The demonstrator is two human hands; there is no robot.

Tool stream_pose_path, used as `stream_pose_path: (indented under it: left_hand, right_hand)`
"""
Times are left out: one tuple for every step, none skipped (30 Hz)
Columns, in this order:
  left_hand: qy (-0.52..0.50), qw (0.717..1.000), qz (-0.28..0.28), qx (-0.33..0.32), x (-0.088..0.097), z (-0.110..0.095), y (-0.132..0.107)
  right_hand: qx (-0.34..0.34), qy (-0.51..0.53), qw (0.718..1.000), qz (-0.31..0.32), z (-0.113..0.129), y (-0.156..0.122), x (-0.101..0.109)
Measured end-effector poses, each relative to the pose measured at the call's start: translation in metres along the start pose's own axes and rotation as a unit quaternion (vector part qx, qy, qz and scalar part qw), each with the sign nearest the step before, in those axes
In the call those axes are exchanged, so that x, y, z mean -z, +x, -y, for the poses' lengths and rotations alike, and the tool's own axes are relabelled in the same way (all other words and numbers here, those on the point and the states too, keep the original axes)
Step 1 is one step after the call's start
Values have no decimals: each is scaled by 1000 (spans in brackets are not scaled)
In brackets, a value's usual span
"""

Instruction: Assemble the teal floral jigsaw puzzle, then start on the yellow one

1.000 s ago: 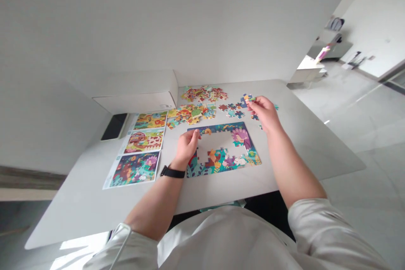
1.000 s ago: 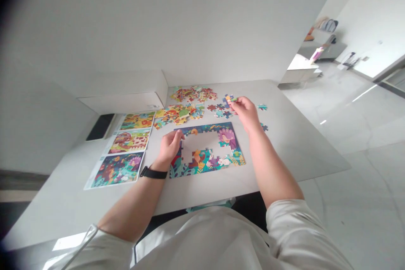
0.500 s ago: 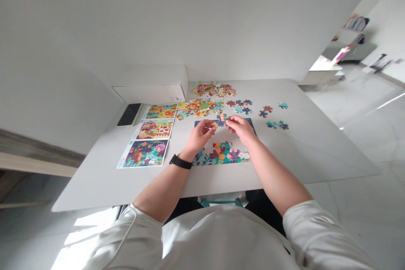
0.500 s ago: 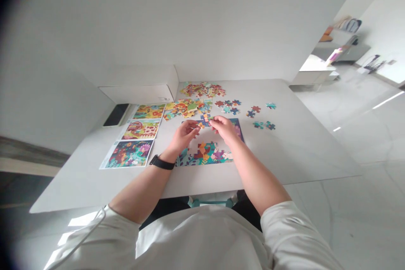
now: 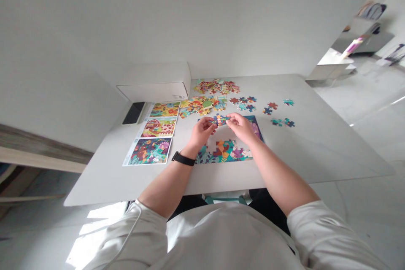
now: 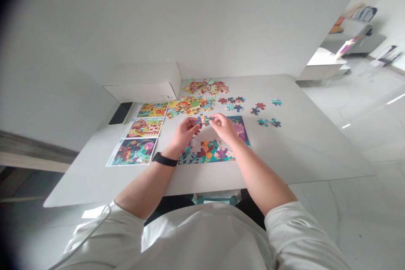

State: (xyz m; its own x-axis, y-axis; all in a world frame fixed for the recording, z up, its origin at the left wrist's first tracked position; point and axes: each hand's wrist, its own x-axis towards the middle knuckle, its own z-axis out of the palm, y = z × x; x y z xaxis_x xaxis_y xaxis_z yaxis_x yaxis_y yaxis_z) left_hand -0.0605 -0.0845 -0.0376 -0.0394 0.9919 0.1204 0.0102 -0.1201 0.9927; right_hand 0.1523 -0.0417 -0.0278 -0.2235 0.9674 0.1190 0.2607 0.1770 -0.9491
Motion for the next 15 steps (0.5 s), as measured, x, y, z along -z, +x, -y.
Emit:
stream_pose_path:
  left_hand:
    - [-1, 1000, 0, 0, 0, 0, 0]
    - [-2, 1000, 0, 1, 0, -1, 0]
    - [-1, 1000, 1, 2, 0, -1, 0]
    - [0, 1000, 3, 3, 0, -1, 0]
    - [1, 1000, 4, 3, 0, -2, 0]
    - [-1, 1000, 5, 3, 0, -2, 0]
    - [-3, 1000, 5, 2, 0, -2, -1]
    - [-7, 1000, 6, 3, 0, -3, -1]
    - [-10, 1000, 8, 5, -1, -3, -1]
    - [-12, 1000, 10, 7, -1, -3, -1]
    - [-14, 1000, 12, 9, -1, -3, -1]
    - [-15, 1000, 15, 10, -1, -3, -1]
    - [-16, 1000, 19, 11, -2, -3, -1]
    - [-17, 1000, 22, 10, -2, -3, -1]
    - [-17, 1000, 23, 10, -3, -3, -1]
  right_hand:
    - [14, -19, 1000, -15, 1, 0, 1]
    - [28, -35, 999, -25, 3, 0, 2]
    - [43, -48, 997, -33, 5, -1, 3]
    - [62, -61, 995, -38, 8, -2, 4]
    - [86, -76, 993, -39, 11, -4, 4]
    - [114, -94, 988, -36, 13, -5, 4]
    - [143, -114, 983, -29, 15, -7, 4]
    - [173, -135, 975, -20, 16, -8, 3]
    - [202, -156, 967, -10, 17, -9, 2]
    - [227, -175, 958, -1, 17, -10, 2]
    - [247, -193, 950, 6, 16, -10, 1]
    - [261, -210, 942, 9, 15, -10, 0]
    - [270, -223, 937, 11, 14, -10, 0]
    - [273, -234, 933, 11, 13, -9, 1]
    - [273, -240, 932, 10, 13, -8, 2]
